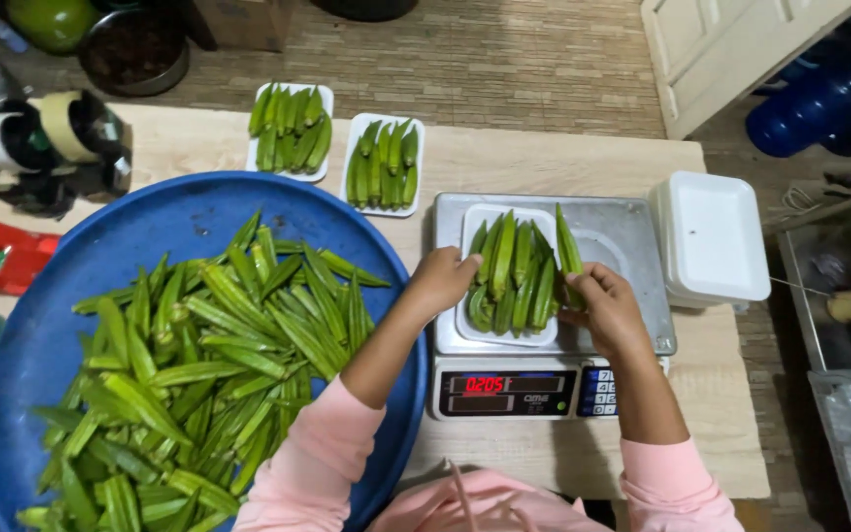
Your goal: Weighing and packaging okra pods into small trays from a large basin.
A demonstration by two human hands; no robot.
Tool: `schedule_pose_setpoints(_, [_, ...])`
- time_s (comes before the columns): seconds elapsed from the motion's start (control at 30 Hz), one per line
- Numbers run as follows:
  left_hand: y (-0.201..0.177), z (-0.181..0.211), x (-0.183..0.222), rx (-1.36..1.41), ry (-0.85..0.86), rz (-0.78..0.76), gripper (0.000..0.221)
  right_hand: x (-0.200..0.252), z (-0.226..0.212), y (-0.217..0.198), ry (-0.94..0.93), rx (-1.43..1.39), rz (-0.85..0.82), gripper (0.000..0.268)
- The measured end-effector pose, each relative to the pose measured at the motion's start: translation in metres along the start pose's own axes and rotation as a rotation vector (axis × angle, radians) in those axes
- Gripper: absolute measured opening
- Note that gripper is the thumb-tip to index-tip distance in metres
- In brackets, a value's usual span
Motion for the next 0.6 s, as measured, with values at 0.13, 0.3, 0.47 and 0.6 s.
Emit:
schedule_pose_setpoints(0.13, [-0.007, 0.017, 0.008, -0.013, 0.001, 0.003, 0.06, 0.011, -0.032, 0.006, 0.016, -0.014, 0.012, 0.016])
schedule_pose_setpoints(0.3, [-0.031, 0.041, -0.023, 0.015, 0.006, 0.041, 0.06, -0.009, -0.079, 0.018, 0.018, -0.014, 0.002, 0.02])
schedule_pose_setpoints(0.47, [-0.07, 0.067, -0.103, -0.045, 0.066, 0.111, 0.058, -0.089, -0.11, 0.034, -0.088, -0.015, -0.032, 0.022])
schedule_pose_setpoints(0.6, [-0.09, 0.066, -0.176, -0.044, 0.098, 0.213, 0.053, -0.157, -0.13, 0.06, -0.17, 0.008, -0.052, 0.021])
Point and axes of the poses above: each hand's wrist, its own x-axis away from the middle knuckle, its own y-axis out of the palm, z = x × y, the point moved 3 cm from there along -x, towards the middle knuckle, and after that the axes turned 9 degrees about x, right-handed, at the moved point
